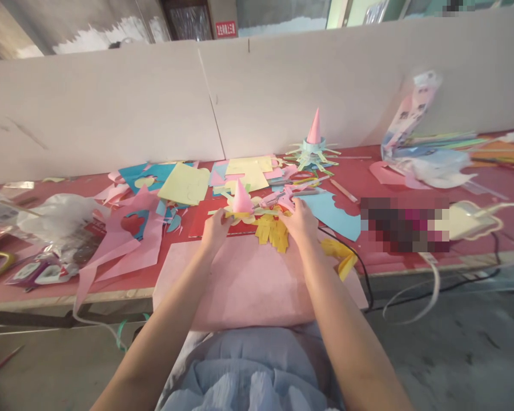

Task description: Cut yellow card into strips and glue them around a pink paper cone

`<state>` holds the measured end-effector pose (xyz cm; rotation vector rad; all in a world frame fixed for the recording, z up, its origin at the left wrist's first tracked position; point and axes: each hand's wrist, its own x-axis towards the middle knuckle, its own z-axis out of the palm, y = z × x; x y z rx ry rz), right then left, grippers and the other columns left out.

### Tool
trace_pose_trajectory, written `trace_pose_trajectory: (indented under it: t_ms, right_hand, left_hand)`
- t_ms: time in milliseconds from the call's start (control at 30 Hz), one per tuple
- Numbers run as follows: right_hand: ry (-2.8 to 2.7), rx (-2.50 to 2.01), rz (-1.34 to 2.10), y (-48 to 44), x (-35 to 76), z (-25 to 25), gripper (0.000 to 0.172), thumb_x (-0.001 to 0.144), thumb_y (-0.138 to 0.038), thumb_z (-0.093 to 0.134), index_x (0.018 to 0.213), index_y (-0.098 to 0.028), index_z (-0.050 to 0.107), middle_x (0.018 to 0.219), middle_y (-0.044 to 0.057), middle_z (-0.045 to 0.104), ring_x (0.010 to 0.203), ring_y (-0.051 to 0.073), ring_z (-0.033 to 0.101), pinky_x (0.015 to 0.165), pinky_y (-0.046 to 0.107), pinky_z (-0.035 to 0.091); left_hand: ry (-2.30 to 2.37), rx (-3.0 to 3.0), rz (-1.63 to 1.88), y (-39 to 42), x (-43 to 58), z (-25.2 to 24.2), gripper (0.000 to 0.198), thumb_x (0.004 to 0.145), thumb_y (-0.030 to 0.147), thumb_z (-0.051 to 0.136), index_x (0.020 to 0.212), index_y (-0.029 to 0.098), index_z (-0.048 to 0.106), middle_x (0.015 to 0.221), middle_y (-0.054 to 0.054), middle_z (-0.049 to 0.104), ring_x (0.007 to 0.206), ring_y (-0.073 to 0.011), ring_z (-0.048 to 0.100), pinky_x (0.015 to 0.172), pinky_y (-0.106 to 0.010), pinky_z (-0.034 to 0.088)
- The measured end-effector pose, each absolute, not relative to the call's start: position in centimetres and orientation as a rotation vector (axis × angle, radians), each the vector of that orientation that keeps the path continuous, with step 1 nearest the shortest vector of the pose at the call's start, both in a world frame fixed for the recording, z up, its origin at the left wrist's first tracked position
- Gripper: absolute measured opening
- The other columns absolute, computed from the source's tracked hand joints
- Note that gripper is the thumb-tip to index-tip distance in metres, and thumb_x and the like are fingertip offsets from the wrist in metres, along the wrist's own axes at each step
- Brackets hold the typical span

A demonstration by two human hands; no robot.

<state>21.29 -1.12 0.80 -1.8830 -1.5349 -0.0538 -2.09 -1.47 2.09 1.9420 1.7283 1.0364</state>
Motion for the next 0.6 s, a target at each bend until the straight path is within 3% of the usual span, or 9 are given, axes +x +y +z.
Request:
trace_pose_trajectory:
  t_ms: [233,600]
  right_hand:
    - [-1.657,-1.753,-0.084,-1.19,21.25,0.63,0.042,0.067,-0.037,0.064,0.104,-0.02,0.054,0.096,0.007,0.062,0.083,0.023,0.057,0.067,0.031,0.04]
    - [-1.689,-1.755,-0.134,-0.93,20.78,0.31,0.038,0.069,-0.034,0.063,0.103,-0.019,0.055,0.098,0.008,0.062,0.084,0.024,0.057,0.069,0.032,0.04]
  left_hand:
    - [1.874,2.086,0.851,-1.23,-2.23,1.93,0.012,0.085,0.025,0.042,0.088,0.021,0.053,0.064,-0.004,0.06,0.059,-0.0176,0.057,0.05,-0.022,0.033]
    - [1.908,2.091,0.781,-1.01,-2.14,1.75,0.018,0.087,0.028,0.038,0.095,0.022,0.054,0.07,-0.007,0.064,0.065,-0.0214,0.059,0.056,-0.024,0.036]
